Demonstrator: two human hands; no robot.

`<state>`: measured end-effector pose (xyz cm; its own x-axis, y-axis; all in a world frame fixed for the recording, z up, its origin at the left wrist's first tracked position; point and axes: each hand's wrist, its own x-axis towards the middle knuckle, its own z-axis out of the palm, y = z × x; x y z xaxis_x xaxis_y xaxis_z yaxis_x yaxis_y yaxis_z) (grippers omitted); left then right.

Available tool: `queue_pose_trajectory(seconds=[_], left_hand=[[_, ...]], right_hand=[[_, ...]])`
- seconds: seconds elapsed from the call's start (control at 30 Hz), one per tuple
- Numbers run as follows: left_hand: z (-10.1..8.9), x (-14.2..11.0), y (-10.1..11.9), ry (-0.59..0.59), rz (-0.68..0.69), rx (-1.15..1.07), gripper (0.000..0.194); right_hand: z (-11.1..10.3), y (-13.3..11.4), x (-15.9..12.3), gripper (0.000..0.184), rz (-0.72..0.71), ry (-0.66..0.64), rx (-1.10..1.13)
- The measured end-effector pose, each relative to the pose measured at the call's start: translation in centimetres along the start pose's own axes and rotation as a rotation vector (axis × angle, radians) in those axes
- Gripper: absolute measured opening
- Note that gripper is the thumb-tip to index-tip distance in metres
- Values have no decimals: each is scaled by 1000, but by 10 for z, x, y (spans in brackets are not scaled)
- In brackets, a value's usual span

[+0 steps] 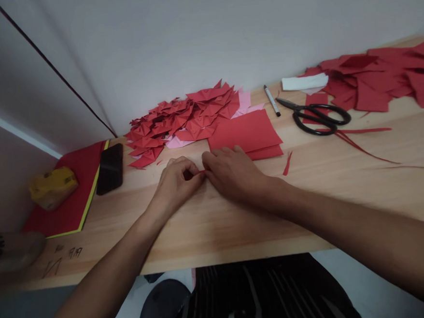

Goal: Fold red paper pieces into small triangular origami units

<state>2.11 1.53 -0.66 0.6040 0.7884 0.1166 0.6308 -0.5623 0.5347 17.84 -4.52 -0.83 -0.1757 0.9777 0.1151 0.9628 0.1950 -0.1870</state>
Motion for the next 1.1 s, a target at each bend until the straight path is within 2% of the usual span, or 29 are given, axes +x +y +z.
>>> queue_pose_trajectory(seconds=[0.17, 0.6, 0.93, 1.1], left_hand=[[1, 2, 1, -10, -1, 74, 20], [-3, 2, -3, -21, 28, 53, 20], [-2, 3, -2, -29, 33, 103, 19], [-3, 3, -1, -42, 43, 99, 19]], right_hand=[[1, 0, 1, 14, -12, 4, 7], [-3, -8, -3, 15, 33, -3, -19], [3, -6, -3, 13, -2, 79, -21], [3, -6, -3, 10, -2, 78, -15]])
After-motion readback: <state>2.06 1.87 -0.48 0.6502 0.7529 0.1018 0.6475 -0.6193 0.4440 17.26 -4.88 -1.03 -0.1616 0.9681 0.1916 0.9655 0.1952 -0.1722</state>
